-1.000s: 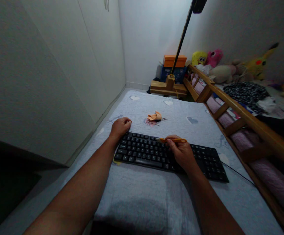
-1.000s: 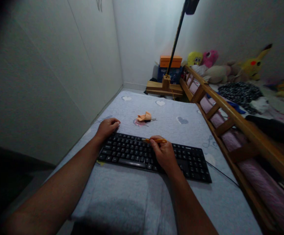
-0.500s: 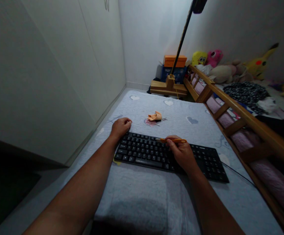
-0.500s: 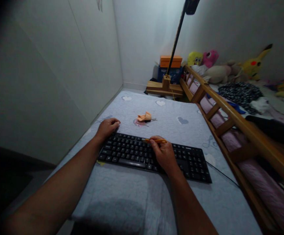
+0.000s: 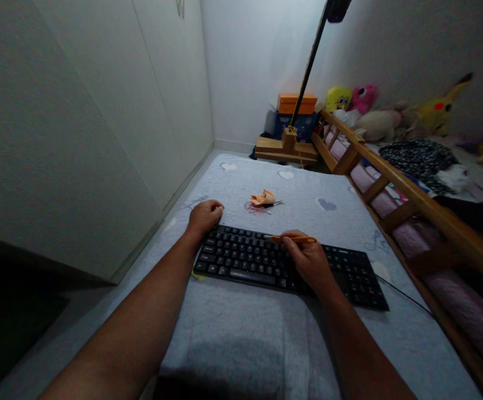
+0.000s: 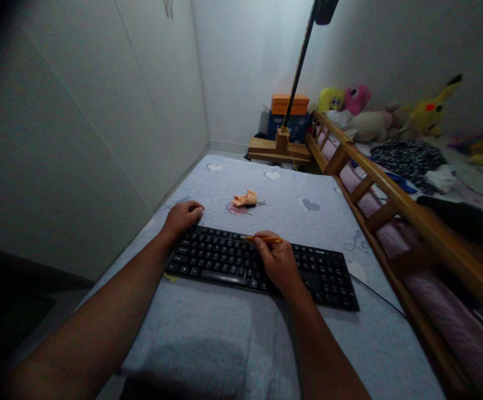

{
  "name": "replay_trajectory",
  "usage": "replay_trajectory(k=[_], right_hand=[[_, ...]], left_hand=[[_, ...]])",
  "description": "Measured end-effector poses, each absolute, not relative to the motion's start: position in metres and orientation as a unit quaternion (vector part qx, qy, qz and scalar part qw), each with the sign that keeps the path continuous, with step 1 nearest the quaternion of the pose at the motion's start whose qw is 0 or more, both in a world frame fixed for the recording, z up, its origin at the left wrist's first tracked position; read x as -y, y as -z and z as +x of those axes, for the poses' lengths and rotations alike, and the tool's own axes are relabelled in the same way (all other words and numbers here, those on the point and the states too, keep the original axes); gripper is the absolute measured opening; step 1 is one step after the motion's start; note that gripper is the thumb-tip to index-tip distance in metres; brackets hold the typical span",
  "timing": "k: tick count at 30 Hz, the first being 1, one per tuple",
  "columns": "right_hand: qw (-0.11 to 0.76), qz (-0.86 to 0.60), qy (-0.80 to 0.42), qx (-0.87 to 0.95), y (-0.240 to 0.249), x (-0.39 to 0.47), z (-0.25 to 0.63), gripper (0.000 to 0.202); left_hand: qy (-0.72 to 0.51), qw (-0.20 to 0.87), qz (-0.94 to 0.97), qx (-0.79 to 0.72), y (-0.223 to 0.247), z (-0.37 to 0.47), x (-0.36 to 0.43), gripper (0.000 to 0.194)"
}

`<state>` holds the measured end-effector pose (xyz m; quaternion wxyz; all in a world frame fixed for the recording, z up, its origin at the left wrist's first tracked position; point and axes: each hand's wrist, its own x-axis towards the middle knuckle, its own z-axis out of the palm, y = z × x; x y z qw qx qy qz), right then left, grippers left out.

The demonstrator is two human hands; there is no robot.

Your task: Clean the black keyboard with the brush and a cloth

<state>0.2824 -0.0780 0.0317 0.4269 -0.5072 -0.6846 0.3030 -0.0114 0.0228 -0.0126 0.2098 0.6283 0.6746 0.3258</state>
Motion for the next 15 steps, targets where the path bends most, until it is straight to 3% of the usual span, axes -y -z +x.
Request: replay_trajectory(k=[15], right_hand=[[0.435, -0.501, -0.305, 0.683, -0.0289, 0.0782, 0.283, 0.022]], left_hand=[[-0.328, 0.209, 0.627, -0.675, 0.017, -0.0128, -0.024, 0.035]])
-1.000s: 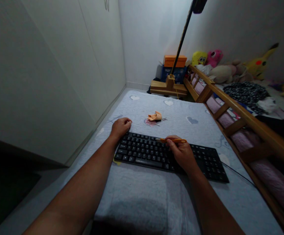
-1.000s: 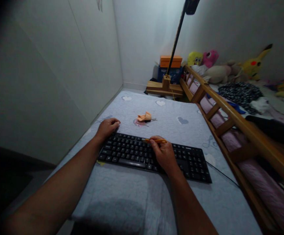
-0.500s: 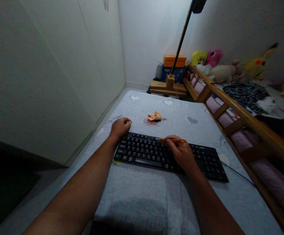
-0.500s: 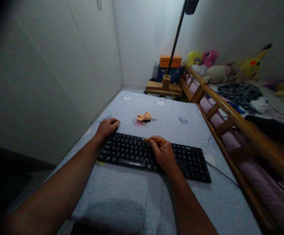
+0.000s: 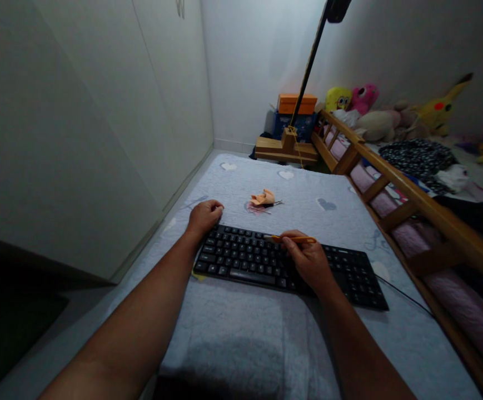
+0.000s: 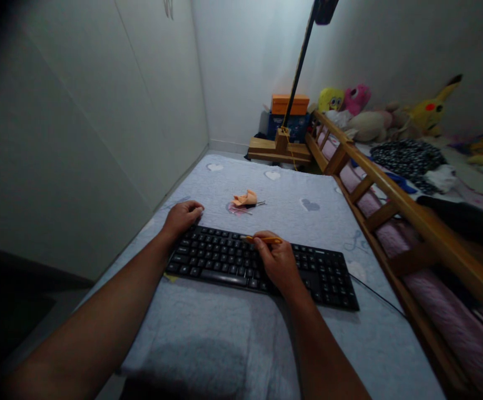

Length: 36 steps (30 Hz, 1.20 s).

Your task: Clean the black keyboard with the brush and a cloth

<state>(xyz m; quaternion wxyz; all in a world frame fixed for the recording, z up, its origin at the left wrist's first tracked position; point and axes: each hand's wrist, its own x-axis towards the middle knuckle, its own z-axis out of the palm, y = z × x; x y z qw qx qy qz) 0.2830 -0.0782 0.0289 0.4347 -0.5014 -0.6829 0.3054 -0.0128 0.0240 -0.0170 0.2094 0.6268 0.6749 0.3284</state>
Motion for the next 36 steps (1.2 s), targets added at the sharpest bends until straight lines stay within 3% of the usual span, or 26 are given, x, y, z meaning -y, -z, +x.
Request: replay_trajectory(k=[36], right_hand=[[0.428, -0.51, -0.321, 0.674, -0.0306, 0.0794, 0.2827, 0.023]], left_hand=[[-0.323, 0.207, 0.628, -0.678, 0.0118, -0.0108, -0.0214, 0.035]])
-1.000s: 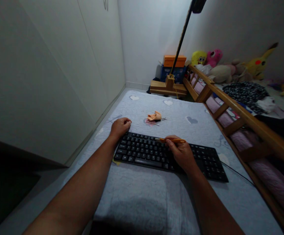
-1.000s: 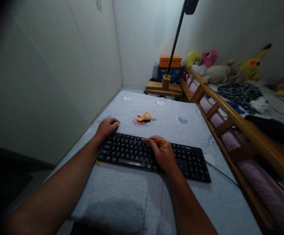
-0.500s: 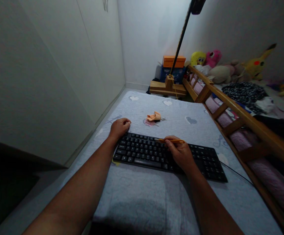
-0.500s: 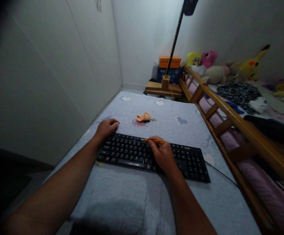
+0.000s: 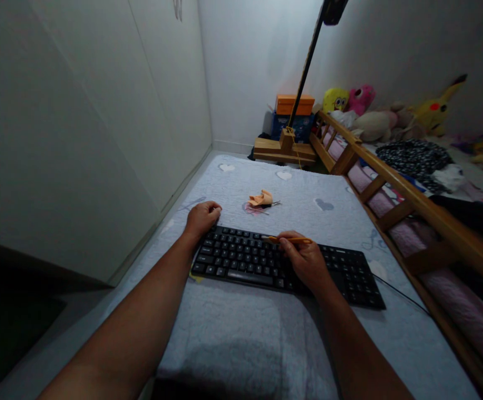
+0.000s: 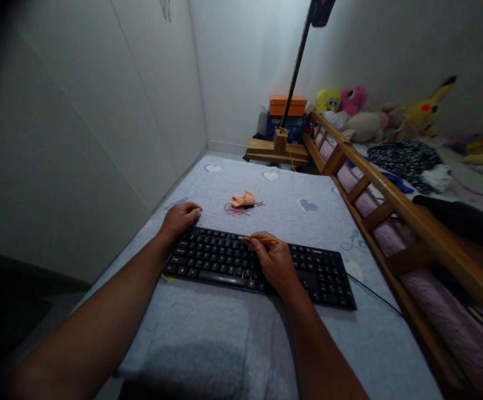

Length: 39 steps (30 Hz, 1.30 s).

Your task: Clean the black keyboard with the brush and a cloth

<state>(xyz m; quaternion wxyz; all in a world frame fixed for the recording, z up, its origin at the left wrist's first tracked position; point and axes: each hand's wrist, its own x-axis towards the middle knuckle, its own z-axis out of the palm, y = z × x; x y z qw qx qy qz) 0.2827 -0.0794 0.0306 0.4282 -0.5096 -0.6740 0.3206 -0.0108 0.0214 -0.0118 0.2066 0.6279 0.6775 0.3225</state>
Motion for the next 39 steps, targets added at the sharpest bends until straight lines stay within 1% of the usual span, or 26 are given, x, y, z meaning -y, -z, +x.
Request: replay_trajectory(k=[13, 39], right_hand=[[0.428, -0.503, -0.323, 0.678, -0.0301, 0.0793, 0.2829, 0.024], [0.426, -0.503, -0.319, 0.681, -0.0324, 0.0794, 0.2816, 0.023]], left_hand=[[-0.328, 0.224, 0.622, -0.675, 0.0125, -0.0105, -0.0211, 0.035], [-0.326, 0.215, 0.627, -0.674, 0.013, -0.0112, -0.0214, 0.035]])
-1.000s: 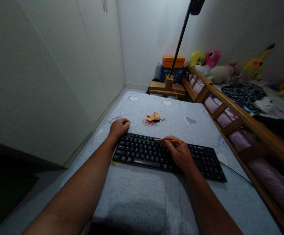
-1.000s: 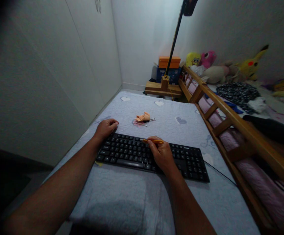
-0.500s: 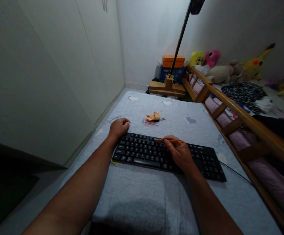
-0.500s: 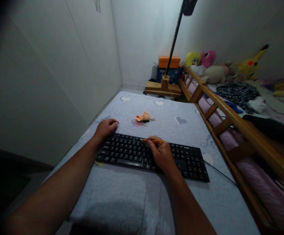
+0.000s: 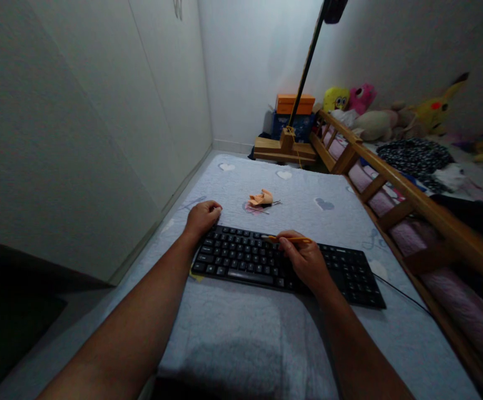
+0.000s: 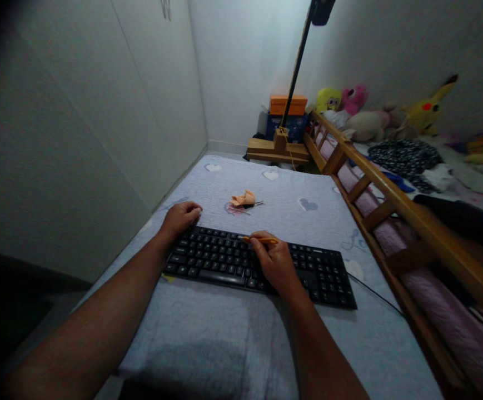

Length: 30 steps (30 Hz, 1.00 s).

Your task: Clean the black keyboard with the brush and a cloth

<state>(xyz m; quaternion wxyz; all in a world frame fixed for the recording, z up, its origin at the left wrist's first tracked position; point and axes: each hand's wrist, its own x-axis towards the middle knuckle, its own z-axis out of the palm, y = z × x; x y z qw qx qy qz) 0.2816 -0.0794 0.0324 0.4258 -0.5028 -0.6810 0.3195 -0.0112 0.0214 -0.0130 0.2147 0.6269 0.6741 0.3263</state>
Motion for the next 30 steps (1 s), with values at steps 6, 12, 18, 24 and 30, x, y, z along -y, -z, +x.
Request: replay_trajectory(k=[6, 12, 18, 24, 30], right_hand=[[0.436, -0.522, -0.271, 0.681, -0.0339, 0.0799, 0.2821, 0.024], [0.451, -0.544, -0.219, 0.673, -0.0341, 0.0792, 0.2859, 0.025], [0.457, -0.544, -0.221, 0.668, -0.0346, 0.0797, 0.2869, 0.026], [0.431, -0.53, -0.261, 0.682, -0.0327, 0.0799, 0.2847, 0.027], [0.409, -0.535, -0.237, 0.7, -0.0304, 0.0773, 0.2875, 0.028]], left_hand=[[-0.326, 0.211, 0.632, -0.671, 0.0159, -0.0129, -0.0233, 0.035], [-0.333, 0.216, 0.63, -0.668, 0.0152, -0.0126, -0.0224, 0.035], [-0.326, 0.218, 0.627, -0.673, 0.0109, -0.0105, -0.0201, 0.035], [-0.32, 0.219, 0.626, -0.677, 0.0102, -0.0105, -0.0197, 0.035], [-0.322, 0.21, 0.63, -0.675, 0.0104, -0.0103, -0.0197, 0.036]])
